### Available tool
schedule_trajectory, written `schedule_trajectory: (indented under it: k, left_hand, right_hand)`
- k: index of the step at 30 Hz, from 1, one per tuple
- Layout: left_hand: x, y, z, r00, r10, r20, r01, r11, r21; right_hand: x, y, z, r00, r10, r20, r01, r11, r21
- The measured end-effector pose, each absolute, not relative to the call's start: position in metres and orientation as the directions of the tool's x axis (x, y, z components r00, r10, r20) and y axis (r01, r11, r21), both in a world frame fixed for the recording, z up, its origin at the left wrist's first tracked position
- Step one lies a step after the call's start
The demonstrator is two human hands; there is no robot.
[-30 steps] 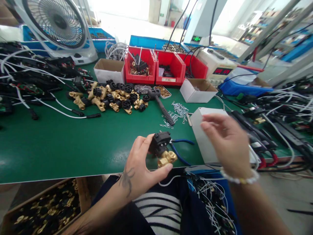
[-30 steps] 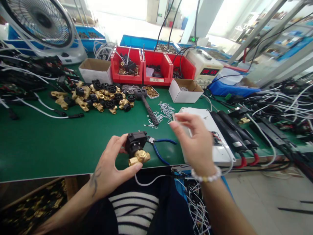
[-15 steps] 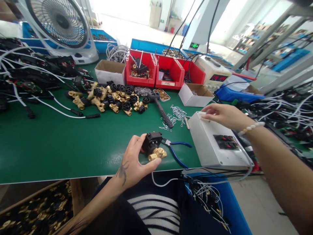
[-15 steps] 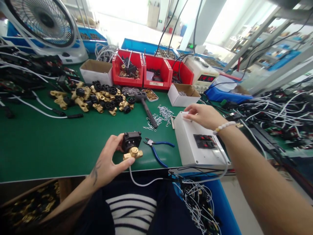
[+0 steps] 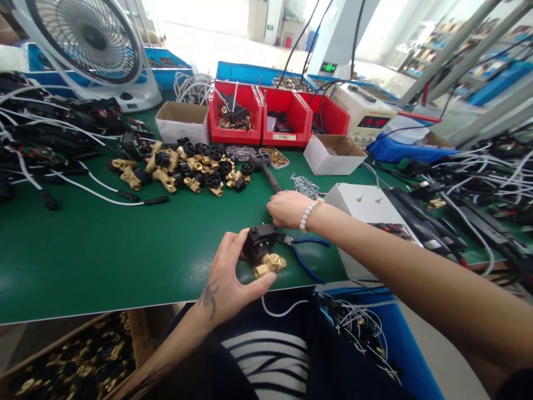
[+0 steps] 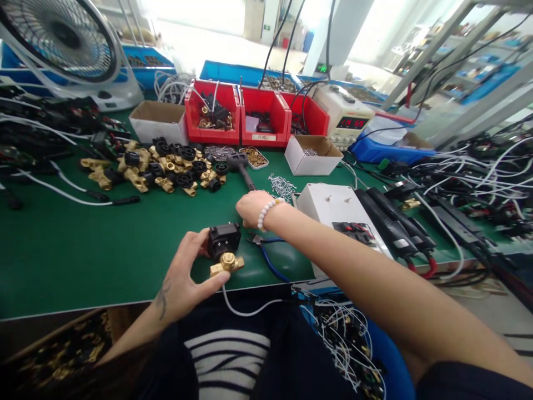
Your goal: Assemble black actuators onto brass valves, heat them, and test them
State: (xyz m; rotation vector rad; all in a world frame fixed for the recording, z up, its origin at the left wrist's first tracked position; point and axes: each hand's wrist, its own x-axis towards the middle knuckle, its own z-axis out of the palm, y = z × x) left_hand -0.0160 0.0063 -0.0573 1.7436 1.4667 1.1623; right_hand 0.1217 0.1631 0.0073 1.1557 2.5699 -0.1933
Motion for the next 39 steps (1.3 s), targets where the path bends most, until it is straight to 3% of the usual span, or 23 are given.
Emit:
schedule_trajectory:
  k: [5, 6, 8, 10, 13, 18, 27, 34, 39]
  left_hand:
    - [-0.014, 0.005, -0.058, 0.034, 0.961, 0.274, 0.460, -0.258, 0.850]
    - [-0.013, 0.005, -0.058, 0.035, 0.958, 0.284, 0.460, -0.268, 0.846]
    - [-0.012, 0.005, -0.057, 0.036, 0.953, 0.300, 0.465, -0.281, 0.839]
    - [-0.011, 0.006, -0.057, 0.034, 0.951, 0.309, 0.468, -0.288, 0.835]
    - [-0.009, 0.007, -0.058, 0.027, 0.947, 0.319, 0.474, -0.293, 0.830]
    - [-0.006, 0.007, -0.060, 0.011, 0.932, 0.361, 0.485, -0.321, 0.814]
    - [-0.009, 0.009, -0.058, 0.051, 0.940, 0.337, 0.479, -0.319, 0.818]
    - [-0.007, 0.008, -0.062, 0.041, 0.916, 0.400, 0.471, -0.371, 0.801]
    - [-0.008, 0.009, -0.059, 0.051, 0.924, 0.379, 0.470, -0.358, 0.807]
  right_hand:
    - [0.144, 0.142, 0.030, -0.620, 0.762, -0.186, 0.784, 0.604, -0.142]
    - [0.149, 0.135, 0.034, -0.616, 0.774, -0.146, 0.782, 0.580, -0.227]
    - [0.159, 0.119, 0.038, -0.598, 0.797, -0.079, 0.713, 0.485, -0.507]
    - [0.167, 0.105, 0.039, -0.580, 0.813, -0.051, 0.535, 0.333, -0.777]
    - [0.174, 0.091, 0.035, -0.571, 0.819, -0.060, 0.356, 0.181, -0.917]
    - [0.177, 0.090, 0.033, -0.537, 0.841, -0.068, 0.280, 0.101, -0.955]
    - [0.177, 0.092, 0.043, -0.497, 0.850, -0.173, 0.313, -0.011, -0.950]
    - [0.165, 0.078, 0.047, -0.585, 0.797, -0.148, 0.411, 0.134, -0.902]
    - [0.161, 0.074, 0.047, -0.652, 0.756, 0.059, 0.513, 0.497, -0.700]
